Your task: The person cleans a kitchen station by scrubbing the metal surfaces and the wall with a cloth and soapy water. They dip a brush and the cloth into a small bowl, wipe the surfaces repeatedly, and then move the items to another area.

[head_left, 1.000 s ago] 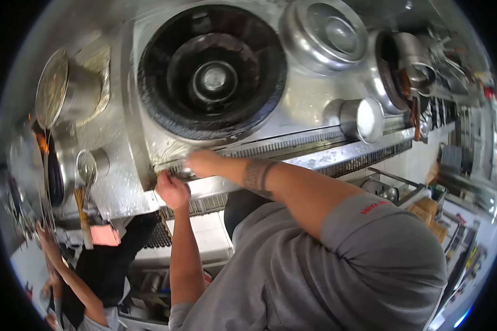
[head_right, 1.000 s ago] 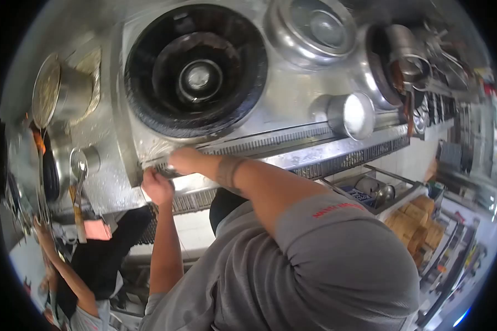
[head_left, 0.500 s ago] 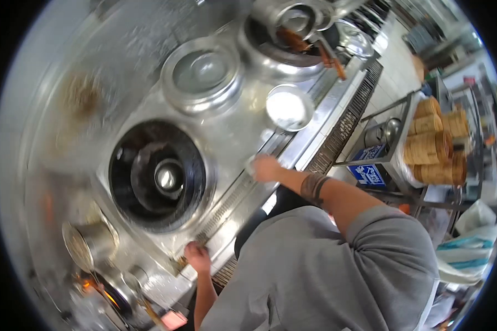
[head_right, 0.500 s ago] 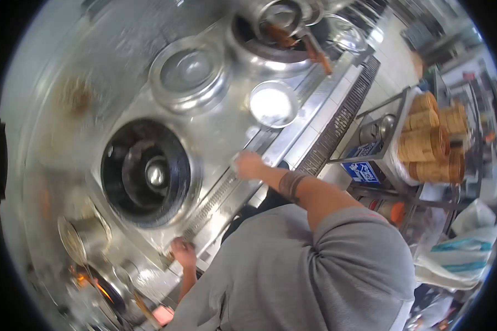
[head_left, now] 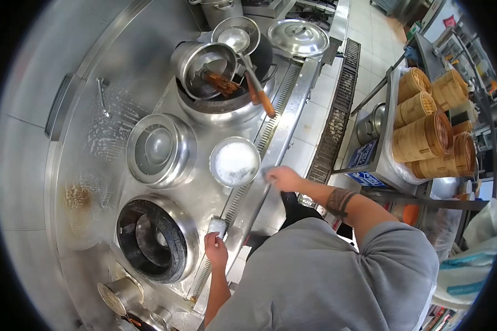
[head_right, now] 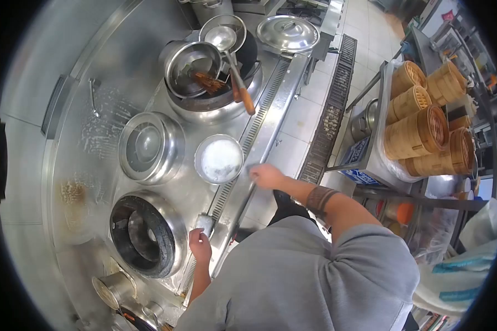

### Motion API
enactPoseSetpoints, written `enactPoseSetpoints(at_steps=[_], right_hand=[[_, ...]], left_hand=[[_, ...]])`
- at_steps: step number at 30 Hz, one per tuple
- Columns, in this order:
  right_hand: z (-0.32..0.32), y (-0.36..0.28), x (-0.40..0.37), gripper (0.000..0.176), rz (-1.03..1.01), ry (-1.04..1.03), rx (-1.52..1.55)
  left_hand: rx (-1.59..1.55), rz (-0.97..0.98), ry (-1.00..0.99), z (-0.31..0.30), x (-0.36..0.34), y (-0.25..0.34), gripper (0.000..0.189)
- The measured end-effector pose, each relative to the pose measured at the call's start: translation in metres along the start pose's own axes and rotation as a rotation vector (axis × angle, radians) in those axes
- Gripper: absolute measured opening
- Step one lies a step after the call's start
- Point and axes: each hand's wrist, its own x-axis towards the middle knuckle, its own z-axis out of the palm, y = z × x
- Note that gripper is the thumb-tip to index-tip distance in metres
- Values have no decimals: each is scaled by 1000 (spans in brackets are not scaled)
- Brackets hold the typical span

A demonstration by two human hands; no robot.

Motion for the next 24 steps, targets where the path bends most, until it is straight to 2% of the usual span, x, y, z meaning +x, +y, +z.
enactPoseSetpoints(at_steps=[1, 2, 3, 5, 7, 8, 9, 10, 11, 12, 13, 17, 19, 20, 22, 23, 24], right_hand=[[-22, 14, -10, 17, 81, 49, -40], [-36, 21, -12, 17, 158, 98, -81], [-44, 21, -10, 17, 151, 89, -77], [-57, 21, -7, 17, 176, 211, -78], [-53, 4, 11, 17, 184, 149, -37], [-50, -13, 19, 17, 102, 130, 19], [-46, -30, 24, 17, 23, 102, 78], [-43, -44, 27, 17, 26, 71, 81], [-41, -56, 32, 16, -23, 45, 69], [-39, -65, 36, 15, -72, 21, 59], [-38, -69, 39, 15, -69, -10, 59], [-34, -69, 55, 15, 43, -95, 151], [-14, -48, 77, 14, -84, 9, -27], [-4, -42, 91, 14, -82, 8, -22], [14, -39, 117, 21, 26, -52, -237], [13, -52, 127, 21, 30, -60, -236], [7, -74, 135, 27, 40, -272, -521]], left_hand=[[6, 0, 1, 12, 7, 14, 19], [2, 105, -27, 26, 18, 27, 19], [-3, 203, -53, 39, 29, 42, 20], [-18, 315, -138, 67, 75, 84, 25], [34, 470, -127, 107, 139, 108, 34], [41, 363, -257, 121, 173, 115, 42], [178, 325, -237, 153, 202, 95, 49], [315, 277, -221, 183, 223, 72, 56], [422, -9, -330, 173, 234, 110, 72], [469, -244, -419, 180, 243, 118, 83], [459, -274, -424, 183, 245, 122, 83], [533, -280, -561, 172, 247, 128, 89], [557, -162, -647, 170, 253, 113, 86], [560, -165, -650, 172, 263, 99, 86], [473, -21, -935, 185, 292, 64, 77], [468, -26, -940, 192, 302, 45, 77], [423, 11, -1048, 199, 308, 27, 72]])
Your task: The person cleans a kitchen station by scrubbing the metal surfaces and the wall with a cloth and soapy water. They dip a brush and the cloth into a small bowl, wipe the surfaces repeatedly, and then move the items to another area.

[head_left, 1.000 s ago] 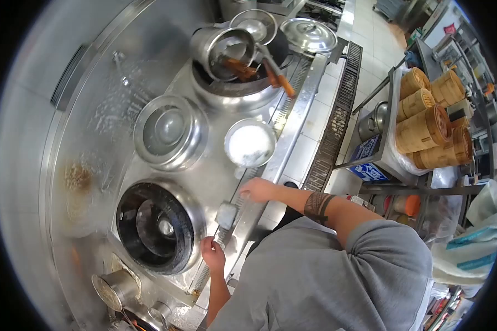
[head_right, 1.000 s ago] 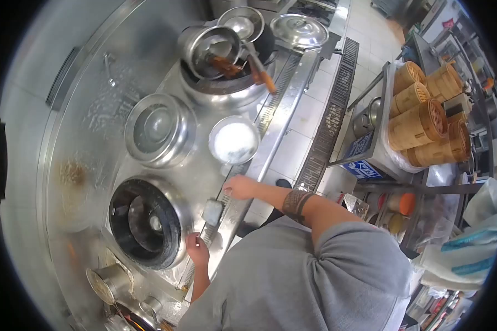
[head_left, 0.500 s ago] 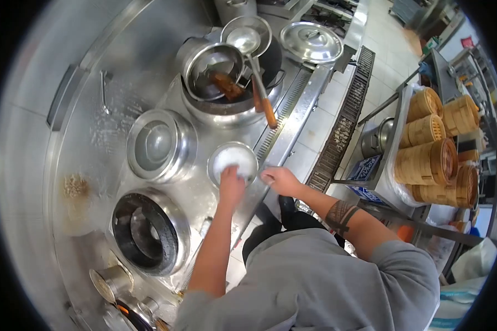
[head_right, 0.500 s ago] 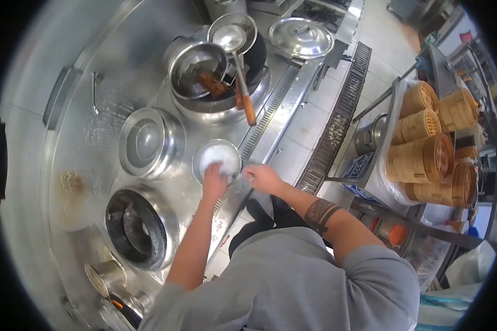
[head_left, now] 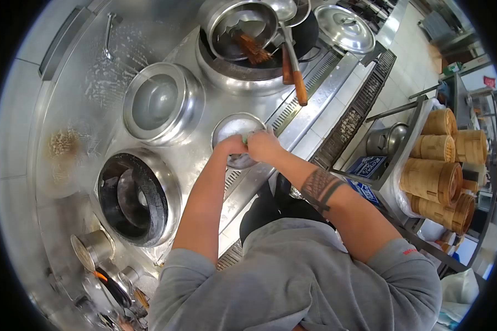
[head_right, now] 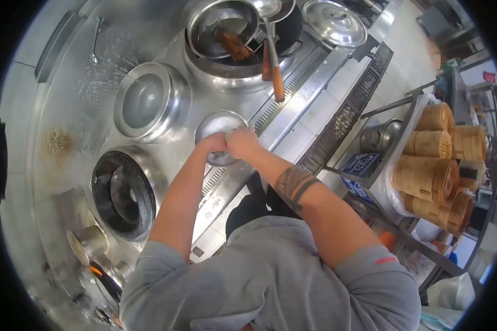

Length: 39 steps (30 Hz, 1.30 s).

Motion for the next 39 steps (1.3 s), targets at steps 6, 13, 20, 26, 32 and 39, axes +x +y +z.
enactPoseSetpoints(at_steps=[6, 13, 20, 26, 32, 39], right_hand=[[13, -20, 32, 45, -7, -356, -525], [30, 8, 32, 41, -230, -255, -513], [6, 18, 22, 27, -244, -37, 93], [5, 15, -13, 32, -34, 179, 394], [20, -1, -10, 44, -29, 31, 309], [58, 5, 20, 24, -62, -176, -182]], left_hand=[[-304, -47, -53, -5, -42, 11, 57], [-783, -110, -356, -38, -67, 19, 49], [-836, -202, -410, -64, -64, 18, 48], [-1050, -294, -76, -53, -36, 8, 44], [-1788, -259, 83, -6, -55, 1, 38], [-382, -157, 529, 34, -49, 20, 38]])
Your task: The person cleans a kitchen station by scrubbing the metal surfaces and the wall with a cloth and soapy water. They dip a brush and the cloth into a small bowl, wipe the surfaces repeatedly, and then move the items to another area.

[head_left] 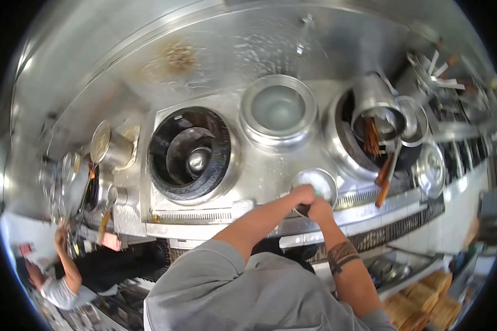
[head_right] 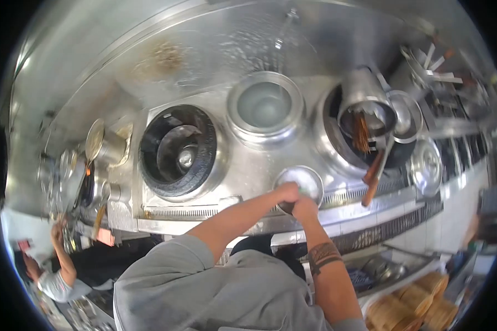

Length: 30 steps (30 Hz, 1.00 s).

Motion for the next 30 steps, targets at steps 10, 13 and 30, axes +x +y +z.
enactPoseSetpoints(at_steps=[10, 13, 30], right_hand=[[-27, 13, -23, 10, 184, 165, 1367], [-39, -1, -17, 27, 326, 116, 1687], [-5, 1, 29, 23, -315, 9, -213]], left_hand=[[-187, 232, 9, -45, -85, 18, 33], [-135, 293, 11, -55, -88, 13, 37], [-34, -35, 1031, -66, -300, -167, 13]])
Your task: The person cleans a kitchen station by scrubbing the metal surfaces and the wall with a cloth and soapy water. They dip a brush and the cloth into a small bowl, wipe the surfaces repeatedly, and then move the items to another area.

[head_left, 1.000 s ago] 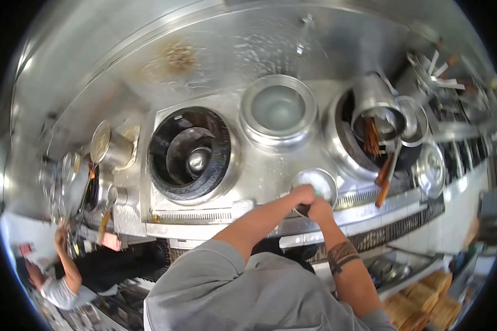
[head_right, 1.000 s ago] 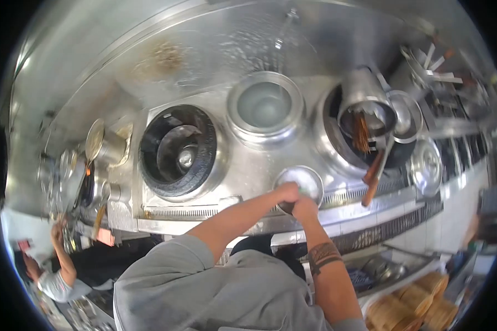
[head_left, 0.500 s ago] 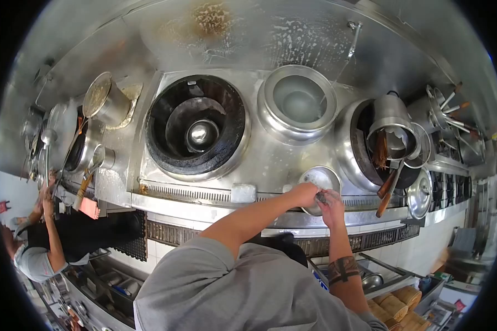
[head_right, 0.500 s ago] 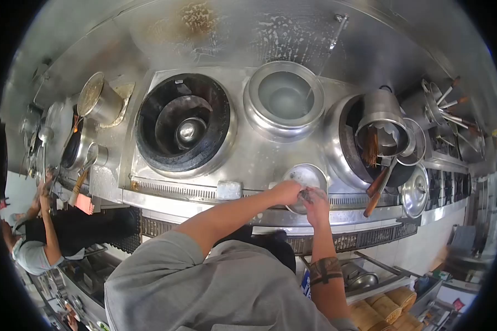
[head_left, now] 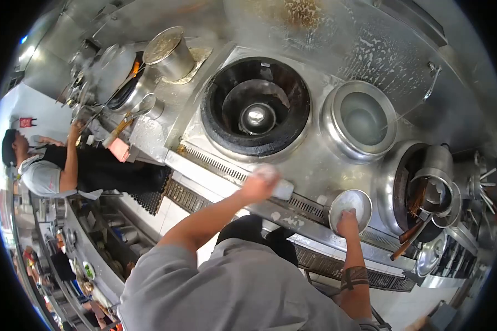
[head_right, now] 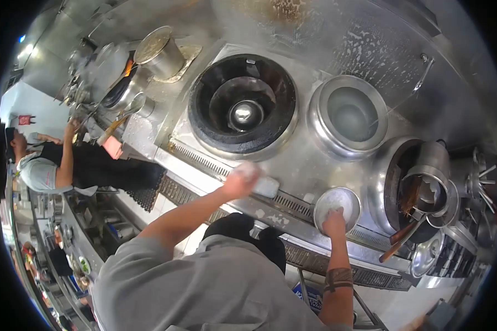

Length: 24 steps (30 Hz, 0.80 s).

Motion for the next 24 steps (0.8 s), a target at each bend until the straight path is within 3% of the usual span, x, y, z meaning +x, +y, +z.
enactPoseSetpoints(at_steps=[2, 3, 4, 5, 6, 7, 8, 9, 10, 11, 12, 13, 14, 15, 16, 17, 18, 20, 22, 24], right_hand=[[-20, 22, 4, 35, -111, -89, 347], [-34, 37, -3, 35, -96, -69, 319], [-49, 50, -16, 34, -241, -45, 174], [-64, 50, -22, 33, -382, -28, 27], [-86, 32, -26, 33, -361, -19, -1], [-112, 1, -34, 24, 224, 47, 504], [-130, -27, -29, 15, 807, 137, 999], [-139, -42, -17, 17, 774, 215, 895], [-139, -47, 11, 21, 666, 299, 1006], [-141, -53, 48, 25, 550, 379, 1117], [-163, -61, 93, 31, 273, 260, 865], [-197, -116, 136, 37, 252, 325, 991], [-213, -115, 193, 42, 88, 336, 821], [-246, -150, 244, 44, 87, 366, 745], [-269, -172, 300, 34, -103, 603, 491], [-302, -194, 345, 36, -169, 767, 91], [-326, -201, 395, 37, -230, 1004, -100], [-375, -248, 449, 44, -199, 1260, -101], [-387, -264, 497, 48, -316, 1408, -56], [-367, -269, 568, 53, -535, 1547, -264]], left_hand=[[124, -419, -41, -37, -34, -60, 21], [200, -414, 23, -58, -51, -102, 19], [223, -357, 169, -84, -64, -142, 22], [294, -868, -47, -104, -88, -184, 32], [306, -1133, -176, -123, -109, -237, 46], [304, -1328, -86, -163, -92, -222, 53], [278, -1271, -92, -199, -84, -215, 59], [583, -1083, 90, -191, -119, -262, 57], [873, -874, 274, -178, -151, -302, 55], [799, -870, 258, -179, -153, -312, 57], [730, -863, 241, -190, -151, -316, 59], [670, -861, 269, -197, -143, -314, 61], [612, -856, 299, -202, -130, -308, 63], [602, -929, 307, -202, -123, -308, 63], [589, -948, 294, -205, -118, -307, 60], [569, -942, 298, -206, -118, -308, 57], [551, -939, 303, -206, -120, -310, 54], [580, -889, 240, -206, -127, -318, 48], [607, -896, 270, -204, -121, -314, 39], [622, -917, 261, -203, -120, -315, 37]])
